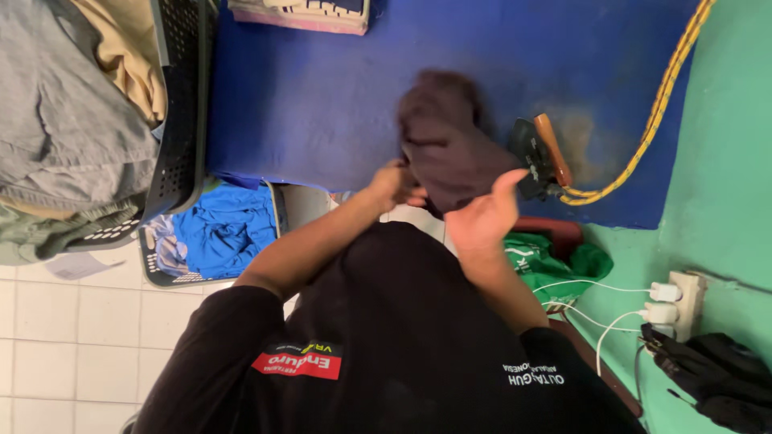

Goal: The person picks up a garment from a basket, folds it on a table, and irons the fabric several times before completing the fold.

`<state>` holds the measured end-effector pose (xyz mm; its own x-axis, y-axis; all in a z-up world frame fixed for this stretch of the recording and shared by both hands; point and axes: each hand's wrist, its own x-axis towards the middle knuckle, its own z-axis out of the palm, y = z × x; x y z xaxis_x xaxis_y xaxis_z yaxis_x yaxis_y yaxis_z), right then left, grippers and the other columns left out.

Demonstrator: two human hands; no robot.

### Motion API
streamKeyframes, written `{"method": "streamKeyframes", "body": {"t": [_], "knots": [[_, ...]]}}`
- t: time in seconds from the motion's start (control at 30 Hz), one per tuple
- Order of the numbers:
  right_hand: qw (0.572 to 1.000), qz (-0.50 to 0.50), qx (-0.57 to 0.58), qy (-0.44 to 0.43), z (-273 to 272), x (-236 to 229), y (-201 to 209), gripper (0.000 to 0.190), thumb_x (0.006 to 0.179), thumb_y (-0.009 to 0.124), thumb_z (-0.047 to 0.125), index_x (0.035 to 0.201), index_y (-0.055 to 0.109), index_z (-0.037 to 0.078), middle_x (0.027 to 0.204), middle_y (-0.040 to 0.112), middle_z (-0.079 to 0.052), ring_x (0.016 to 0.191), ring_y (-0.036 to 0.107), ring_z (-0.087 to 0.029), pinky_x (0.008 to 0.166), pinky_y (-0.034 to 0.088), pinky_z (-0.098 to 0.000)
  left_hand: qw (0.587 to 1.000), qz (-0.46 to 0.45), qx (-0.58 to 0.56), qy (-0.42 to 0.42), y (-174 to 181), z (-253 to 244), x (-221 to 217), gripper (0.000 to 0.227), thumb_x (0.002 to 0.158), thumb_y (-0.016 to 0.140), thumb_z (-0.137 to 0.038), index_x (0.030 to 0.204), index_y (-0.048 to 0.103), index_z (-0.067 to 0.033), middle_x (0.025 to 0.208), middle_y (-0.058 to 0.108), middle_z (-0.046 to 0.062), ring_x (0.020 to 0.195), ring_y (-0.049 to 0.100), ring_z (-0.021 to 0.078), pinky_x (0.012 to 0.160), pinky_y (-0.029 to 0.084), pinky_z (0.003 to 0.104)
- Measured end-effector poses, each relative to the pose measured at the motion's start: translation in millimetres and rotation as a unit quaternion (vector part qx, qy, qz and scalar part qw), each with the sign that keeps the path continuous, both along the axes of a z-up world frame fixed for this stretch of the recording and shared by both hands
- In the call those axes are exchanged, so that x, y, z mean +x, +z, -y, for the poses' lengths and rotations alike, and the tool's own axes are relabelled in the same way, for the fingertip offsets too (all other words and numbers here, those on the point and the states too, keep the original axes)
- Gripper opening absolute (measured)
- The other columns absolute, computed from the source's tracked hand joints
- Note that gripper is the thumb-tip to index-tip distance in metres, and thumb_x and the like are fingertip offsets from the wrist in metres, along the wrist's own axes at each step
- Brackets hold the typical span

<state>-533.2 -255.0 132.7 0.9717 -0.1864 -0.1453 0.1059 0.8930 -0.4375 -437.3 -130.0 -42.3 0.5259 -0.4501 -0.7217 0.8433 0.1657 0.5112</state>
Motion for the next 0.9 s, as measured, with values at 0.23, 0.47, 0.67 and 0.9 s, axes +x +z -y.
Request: {"method": "streamKeyframes", "body": {"t": [0.23,0.47,0.67,0.9], "knots": [[0.972,-0.081,-0.211,-0.072,132.2,6.6,-33.1,0.038,0.092,0.071,0.005,0.128,0.063,-0.004,0.126,0.068,-0.015,0.121,0.067,-0.032,0.116,0.051,-0.0495,0.867,0.119,-0.01,0.484,-36.2,-48.1,35.7,0.026,0.095,0.048,-0.011,0.118,0.059,-0.01,0.111,0.067,0.007,0.109,0.061,0.0282,0.103,0.051,0.053],[0.939,-0.261,-0.223,0.016,216.1,31.4,-126.8,0.057,0.09,0.071,0.047,0.128,0.063,0.006,0.132,0.066,-0.015,0.123,0.065,-0.033,0.101,0.054,-0.0526,0.873,0.356,0.106,0.318,-54.8,-98.5,78.2,0.015,0.097,0.056,-0.009,0.105,0.068,-0.0044,0.099,0.066,0.007,0.094,0.061,0.0217,0.087,0.051,0.034],[0.362,-0.211,-0.901,-0.115,123.3,25.2,-193.8,0.054,0.094,0.076,0.046,0.135,0.066,0.012,0.128,0.065,-0.017,0.121,0.061,-0.037,0.099,0.053,-0.0482,0.768,0.465,0.421,0.129,28.7,-65.7,57.1,0.021,0.092,0.072,-0.022,0.108,0.071,-0.0096,0.089,0.074,0.015,0.083,0.071,0.0318,0.075,0.055,0.039],[0.912,0.069,-0.388,0.109,-18.7,62.3,-140.3,0.044,0.102,0.064,0.031,0.137,0.049,0.008,0.1,0.073,-0.006,0.079,0.07,-0.014,0.078,0.06,-0.0281,0.608,0.756,0.236,0.05,123.1,-9.7,-14.7,0.033,0.077,0.07,-0.01,0.109,0.077,-0.0152,0.088,0.069,0.006,0.082,0.066,0.0289,0.075,0.055,0.04]]}}
